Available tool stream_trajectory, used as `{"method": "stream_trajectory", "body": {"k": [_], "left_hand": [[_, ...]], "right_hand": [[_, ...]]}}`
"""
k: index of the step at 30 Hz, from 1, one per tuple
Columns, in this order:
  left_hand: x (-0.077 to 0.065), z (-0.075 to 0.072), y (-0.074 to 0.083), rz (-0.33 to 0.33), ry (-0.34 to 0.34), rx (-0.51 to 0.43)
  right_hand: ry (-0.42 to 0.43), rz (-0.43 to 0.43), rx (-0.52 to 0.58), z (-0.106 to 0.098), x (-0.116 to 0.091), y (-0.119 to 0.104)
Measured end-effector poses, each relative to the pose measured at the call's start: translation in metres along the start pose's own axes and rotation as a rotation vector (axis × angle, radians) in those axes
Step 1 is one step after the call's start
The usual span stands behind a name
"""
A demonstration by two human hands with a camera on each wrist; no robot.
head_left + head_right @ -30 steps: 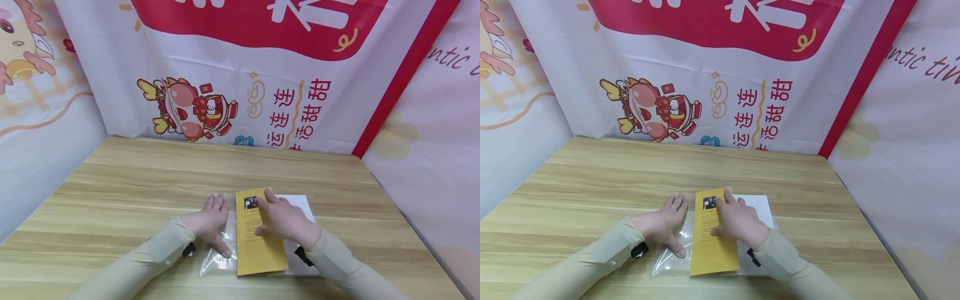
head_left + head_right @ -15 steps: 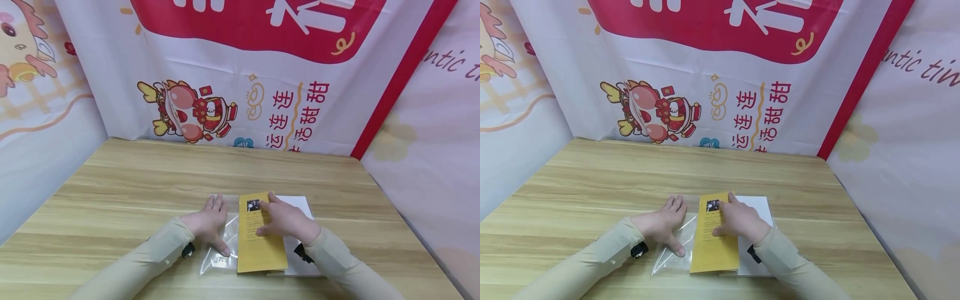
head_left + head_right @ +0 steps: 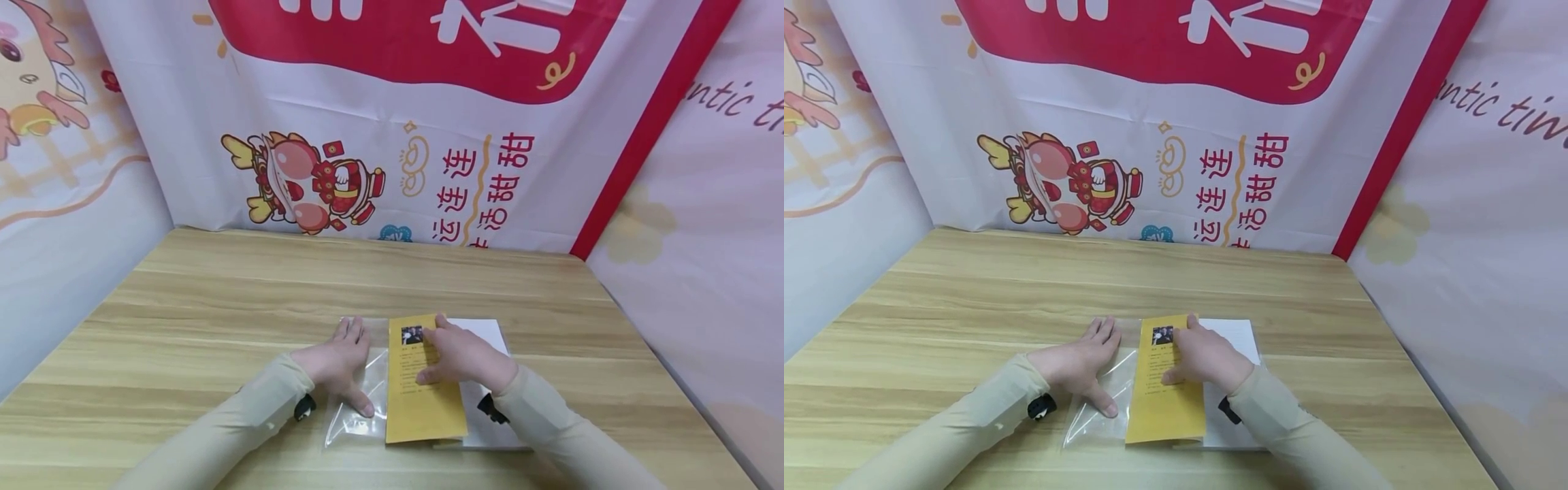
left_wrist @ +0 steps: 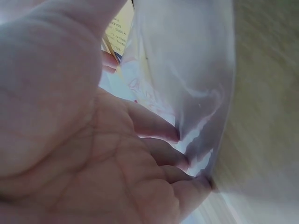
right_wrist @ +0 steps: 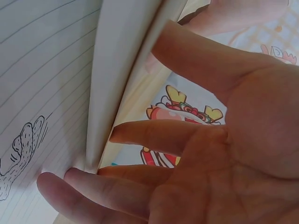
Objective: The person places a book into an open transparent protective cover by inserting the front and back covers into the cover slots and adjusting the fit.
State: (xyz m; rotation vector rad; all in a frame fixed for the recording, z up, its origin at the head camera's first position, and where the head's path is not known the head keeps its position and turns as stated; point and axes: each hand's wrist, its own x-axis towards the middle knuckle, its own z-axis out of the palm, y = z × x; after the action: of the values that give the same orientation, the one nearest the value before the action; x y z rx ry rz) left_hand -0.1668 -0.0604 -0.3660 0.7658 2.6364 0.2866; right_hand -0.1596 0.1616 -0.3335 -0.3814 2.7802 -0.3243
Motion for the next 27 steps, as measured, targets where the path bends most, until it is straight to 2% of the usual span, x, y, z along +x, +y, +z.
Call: {"method": "stream_trajectory", "body": {"k": [9,22,27], "left_hand": [[0.002,-0.0021,-0.0035,0.014,0.001,-0.011],[0.0016,-0.0012,-0.0052,0.04,0.018,0.065],[0.0013,0.0001,-0.0051,0.045,0.01,0.073]], "right_hand": [[-0.017,-0.017,-0.013,-0.0009,0.0053,0.0009],[-0.019,-0.012,0.008,0.0005,0.0096,0.0012],[0.002,-0.053,0.006,0.0016,0.0087,0.0052]]}}
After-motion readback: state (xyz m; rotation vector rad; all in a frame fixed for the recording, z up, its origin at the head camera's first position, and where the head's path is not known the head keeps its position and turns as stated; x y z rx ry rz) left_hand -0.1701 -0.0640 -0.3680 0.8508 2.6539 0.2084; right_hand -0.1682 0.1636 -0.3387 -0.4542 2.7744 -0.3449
